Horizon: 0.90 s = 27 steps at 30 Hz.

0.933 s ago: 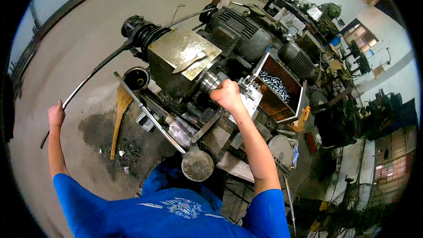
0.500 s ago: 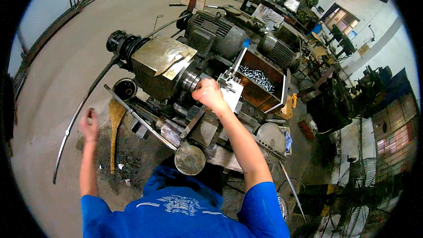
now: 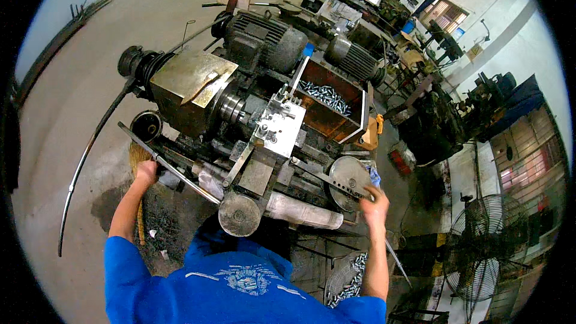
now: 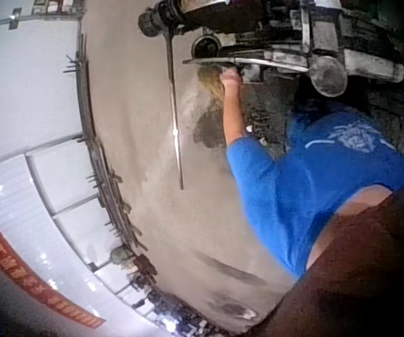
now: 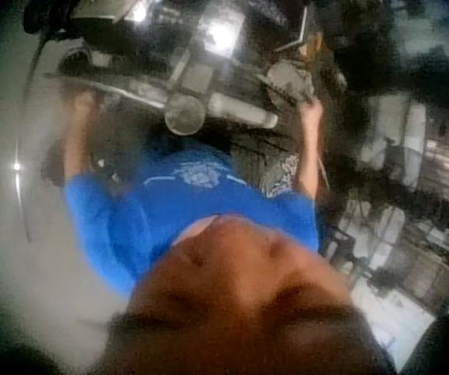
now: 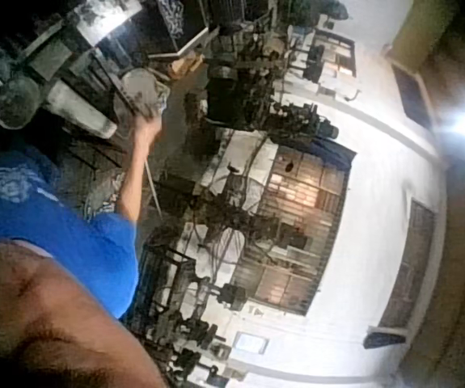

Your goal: The person operates a metal forming machine in a workshop, repeatedly feeding long metal rods into the device and collecting the resulting small metal parts. The operator uses a long metal rod as a tool to guide the material and retrieve the finished pieces, which are then placed into a collection bin.

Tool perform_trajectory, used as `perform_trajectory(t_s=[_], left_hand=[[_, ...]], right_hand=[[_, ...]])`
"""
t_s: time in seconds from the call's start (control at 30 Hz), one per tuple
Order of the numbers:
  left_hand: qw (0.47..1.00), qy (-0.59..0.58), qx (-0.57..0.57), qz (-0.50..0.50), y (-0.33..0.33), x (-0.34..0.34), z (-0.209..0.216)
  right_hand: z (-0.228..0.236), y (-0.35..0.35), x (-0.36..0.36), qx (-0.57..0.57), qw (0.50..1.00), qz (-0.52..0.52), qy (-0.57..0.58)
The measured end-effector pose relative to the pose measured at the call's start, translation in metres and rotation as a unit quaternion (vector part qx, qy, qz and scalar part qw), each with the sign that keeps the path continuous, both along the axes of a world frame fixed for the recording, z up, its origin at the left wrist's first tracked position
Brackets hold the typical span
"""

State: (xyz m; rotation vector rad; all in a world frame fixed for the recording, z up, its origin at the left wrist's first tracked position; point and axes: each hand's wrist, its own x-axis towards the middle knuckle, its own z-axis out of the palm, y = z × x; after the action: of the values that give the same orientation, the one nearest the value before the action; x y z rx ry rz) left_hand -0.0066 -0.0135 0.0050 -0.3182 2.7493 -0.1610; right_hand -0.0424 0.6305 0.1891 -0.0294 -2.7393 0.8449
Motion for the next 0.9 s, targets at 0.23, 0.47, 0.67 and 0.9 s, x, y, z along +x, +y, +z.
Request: perform_trajectory(t_s=[0.23,0.47,0.67,0.9], left_hand=[[0.900,0.231,0.306,0.207,-0.030,0.028,0.017],[0.656,0.390,0.526,0.375,0.019,-0.010,0.070],[0.668,0.463,0.455,0.363,0.013,-0.023,0.048],[0.646,0.500,0.474,0.330,0.011,-0.025,0.045]], right_hand=[[-0.117,0.223,0.143,0.290,0.827,-0.385,-0.291],[-0.153,0.186,0.252,-0.097,0.928,-0.109,-0.342],[-0.169,0.006,0.273,-0.458,0.821,-0.170,-0.296],[-0.159,-0.051,0.262,-0.463,0.836,-0.188,-0.228]])
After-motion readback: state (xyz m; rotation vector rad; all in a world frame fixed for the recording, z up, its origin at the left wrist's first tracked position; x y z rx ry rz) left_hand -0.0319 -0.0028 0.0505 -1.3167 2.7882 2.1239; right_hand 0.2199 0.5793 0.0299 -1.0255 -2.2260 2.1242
